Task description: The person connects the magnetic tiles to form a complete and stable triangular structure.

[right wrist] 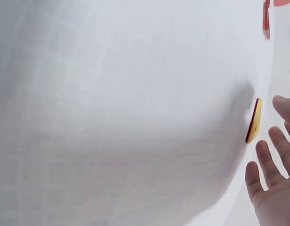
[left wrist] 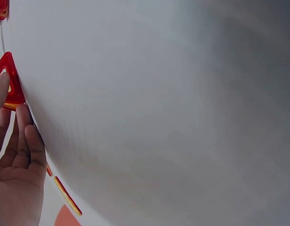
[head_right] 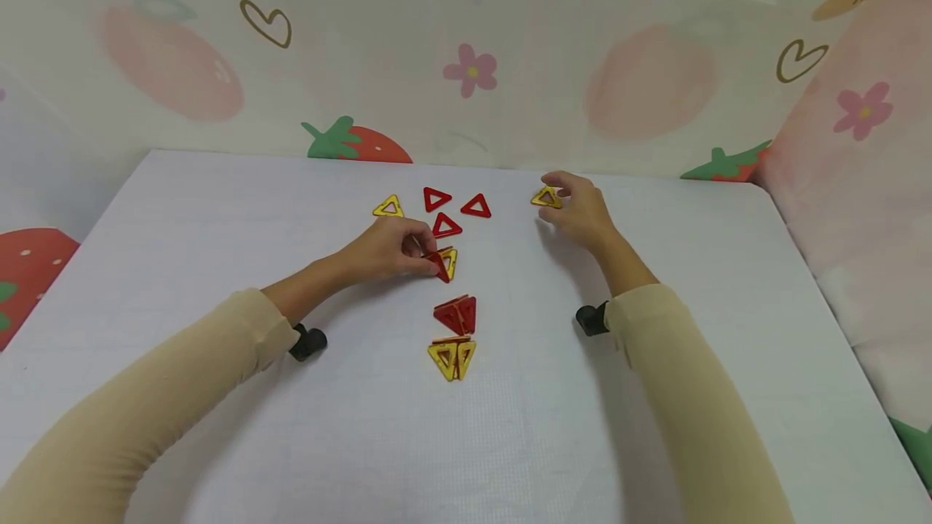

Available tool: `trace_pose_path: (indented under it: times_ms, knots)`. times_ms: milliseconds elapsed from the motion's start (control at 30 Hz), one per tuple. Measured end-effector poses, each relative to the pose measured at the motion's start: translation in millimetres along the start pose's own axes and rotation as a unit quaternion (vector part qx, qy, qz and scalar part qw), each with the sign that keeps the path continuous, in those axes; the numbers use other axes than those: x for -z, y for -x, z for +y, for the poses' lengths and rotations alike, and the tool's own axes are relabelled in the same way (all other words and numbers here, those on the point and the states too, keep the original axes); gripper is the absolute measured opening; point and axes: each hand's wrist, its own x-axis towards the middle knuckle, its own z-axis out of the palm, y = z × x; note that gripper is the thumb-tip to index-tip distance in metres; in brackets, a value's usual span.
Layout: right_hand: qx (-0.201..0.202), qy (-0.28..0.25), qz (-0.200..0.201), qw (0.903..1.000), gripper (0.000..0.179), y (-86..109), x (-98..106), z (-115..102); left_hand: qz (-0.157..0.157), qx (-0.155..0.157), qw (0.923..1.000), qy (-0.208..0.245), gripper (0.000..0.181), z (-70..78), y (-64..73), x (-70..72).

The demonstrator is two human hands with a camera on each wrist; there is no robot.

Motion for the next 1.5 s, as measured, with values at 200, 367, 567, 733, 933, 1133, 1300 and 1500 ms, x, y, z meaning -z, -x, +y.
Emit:
trace_pose_path:
  times_ms: [200,367,567,733,933,1133,1300,1500]
  knots:
    - [-0.019,0.008,0.001,0.9998,0.055,-2.9,0.9,6.7,0.003,-0.001,1.0000,-0.003,0.020,-1.1,0.3,-0.8]
    - [-0.029,-0.005,0.002,0.9996,0.056,-5.4,0.2,10.9,0.005,0.000,1.0000,-0.002,0.019,-1.6,-0.1,-0.7]
    - [-0.026,-0.020,0.008,0.9994,0.051,-7.0,-1.3,10.5,0.005,-0.002,1.0000,-0.002,0.020,-0.4,-0.1,0.5]
    - [-0.024,-0.018,0.003,0.9995,0.050,-8.2,-1.8,10.5,0.006,-0.002,1.0000,0.002,0.020,-0.6,0.4,0.9]
    - [-0.023,-0.012,-0.006,0.9996,0.051,-5.9,-3.0,8.6,0.004,-0.004,1.0000,0.006,0.019,-0.3,0.3,0.9]
    - [-0.020,-0.008,-0.022,0.9995,0.052,-4.4,-4.5,6.5,0.006,-0.008,0.9999,0.006,0.019,0.6,0.5,0.7]
    - [-0.010,0.002,-0.025,0.9996,0.052,-3.3,-5.5,7.0,0.005,-0.009,0.9999,0.006,0.019,0.9,0.5,0.6]
    - [0.011,0.009,-0.037,0.9992,0.051,0.0,-8.0,5.7,0.004,-0.007,1.0000,0.004,0.020,0.4,0.3,0.4]
